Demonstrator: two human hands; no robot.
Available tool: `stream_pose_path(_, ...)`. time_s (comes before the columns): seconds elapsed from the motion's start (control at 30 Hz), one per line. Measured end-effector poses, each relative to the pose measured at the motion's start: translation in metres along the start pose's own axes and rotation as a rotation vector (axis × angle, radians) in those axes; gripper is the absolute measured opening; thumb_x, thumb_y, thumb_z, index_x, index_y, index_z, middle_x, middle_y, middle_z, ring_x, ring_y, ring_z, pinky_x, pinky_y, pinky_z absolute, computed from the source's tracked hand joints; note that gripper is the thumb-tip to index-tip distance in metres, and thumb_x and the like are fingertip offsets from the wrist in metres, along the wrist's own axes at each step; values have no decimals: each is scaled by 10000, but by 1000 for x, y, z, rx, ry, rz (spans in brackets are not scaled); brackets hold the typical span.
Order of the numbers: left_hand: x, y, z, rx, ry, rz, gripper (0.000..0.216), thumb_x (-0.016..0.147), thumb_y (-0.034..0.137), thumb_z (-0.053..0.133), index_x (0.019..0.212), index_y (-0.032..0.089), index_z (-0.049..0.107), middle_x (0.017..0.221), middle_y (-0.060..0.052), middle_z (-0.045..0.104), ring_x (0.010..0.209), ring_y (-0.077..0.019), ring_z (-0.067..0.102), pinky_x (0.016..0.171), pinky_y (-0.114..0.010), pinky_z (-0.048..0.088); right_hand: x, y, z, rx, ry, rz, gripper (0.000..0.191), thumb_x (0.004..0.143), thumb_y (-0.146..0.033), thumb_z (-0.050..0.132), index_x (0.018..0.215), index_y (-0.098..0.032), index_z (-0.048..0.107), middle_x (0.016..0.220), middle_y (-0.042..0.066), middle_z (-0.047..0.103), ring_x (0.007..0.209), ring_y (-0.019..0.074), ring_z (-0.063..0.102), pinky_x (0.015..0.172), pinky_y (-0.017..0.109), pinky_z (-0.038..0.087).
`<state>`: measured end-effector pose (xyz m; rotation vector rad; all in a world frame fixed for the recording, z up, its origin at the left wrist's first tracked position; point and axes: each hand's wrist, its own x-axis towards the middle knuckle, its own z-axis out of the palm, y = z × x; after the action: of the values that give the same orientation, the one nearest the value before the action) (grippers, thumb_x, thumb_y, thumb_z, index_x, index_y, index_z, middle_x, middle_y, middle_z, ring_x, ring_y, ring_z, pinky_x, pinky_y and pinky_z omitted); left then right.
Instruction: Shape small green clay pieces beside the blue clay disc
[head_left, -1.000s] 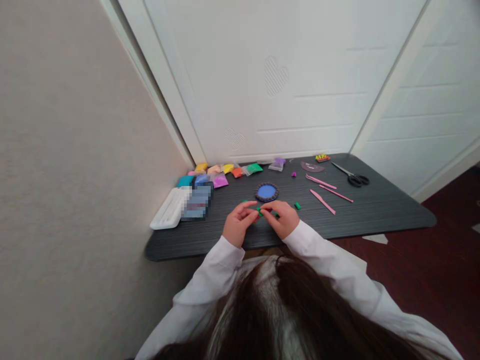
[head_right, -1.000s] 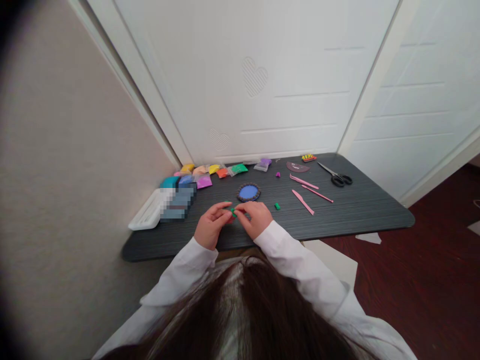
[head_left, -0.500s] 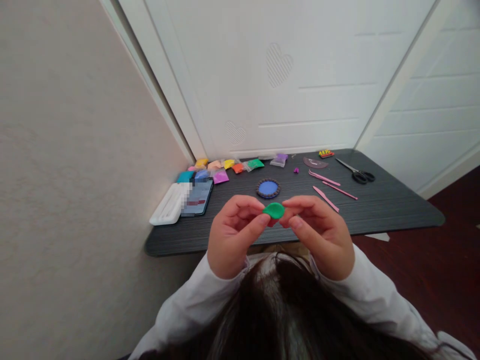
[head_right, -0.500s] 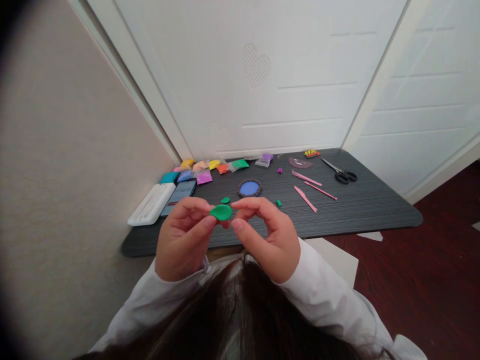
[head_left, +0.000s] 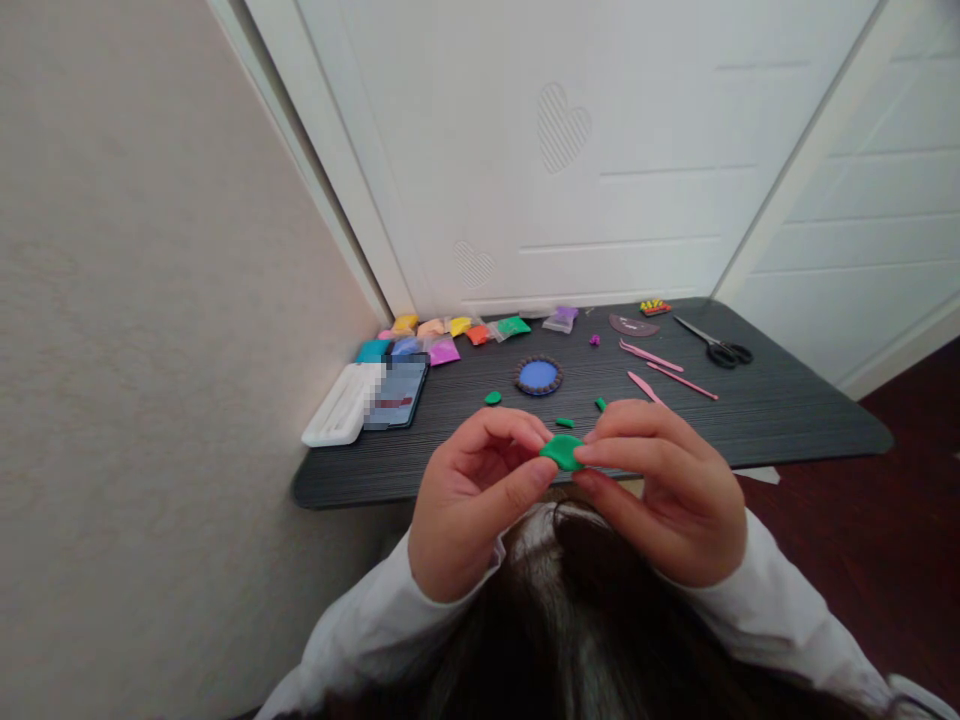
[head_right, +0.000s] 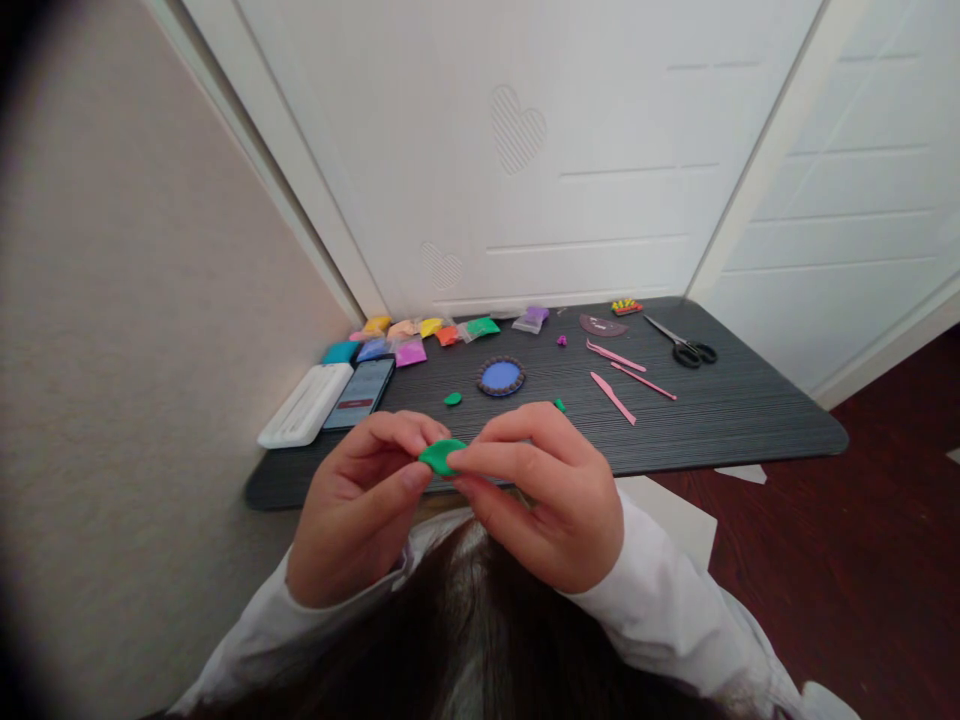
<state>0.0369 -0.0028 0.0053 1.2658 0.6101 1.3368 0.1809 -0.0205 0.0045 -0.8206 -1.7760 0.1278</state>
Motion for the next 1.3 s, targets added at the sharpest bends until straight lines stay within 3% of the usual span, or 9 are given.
stream_pose_path(0.4,1,-9,-7,-25,-3,-163,145,591,124,589,725,178,577,685,-1,577,632,-93,527,585,-207,438,-1,9,-2,-113,-111,-46,224,658,-176,543,866,-258,564,745,9,540,706,121,507,645,284,438)
stream_pose_path(1.07,0,-14,-9,-1,-7,-184,110,565,147,613,667,172,583,684,0,594,637,-106,540,582,-225,445,0,10,-3,-136,-160,-41,193,644,-285,567,835,-256,561,729,16,552,690,134,509,626,300,427)
stream_pose_path(1.3,1,-15,-9,-52,-26,-210,111,558,128,614,657,170,589,704,-1,581,674,-107,535,625,-235,447,0,10,-1,-145,-152,-60,163,663,-230,550,822,-262,563,731,10,551,679,127,505,632,308,418)
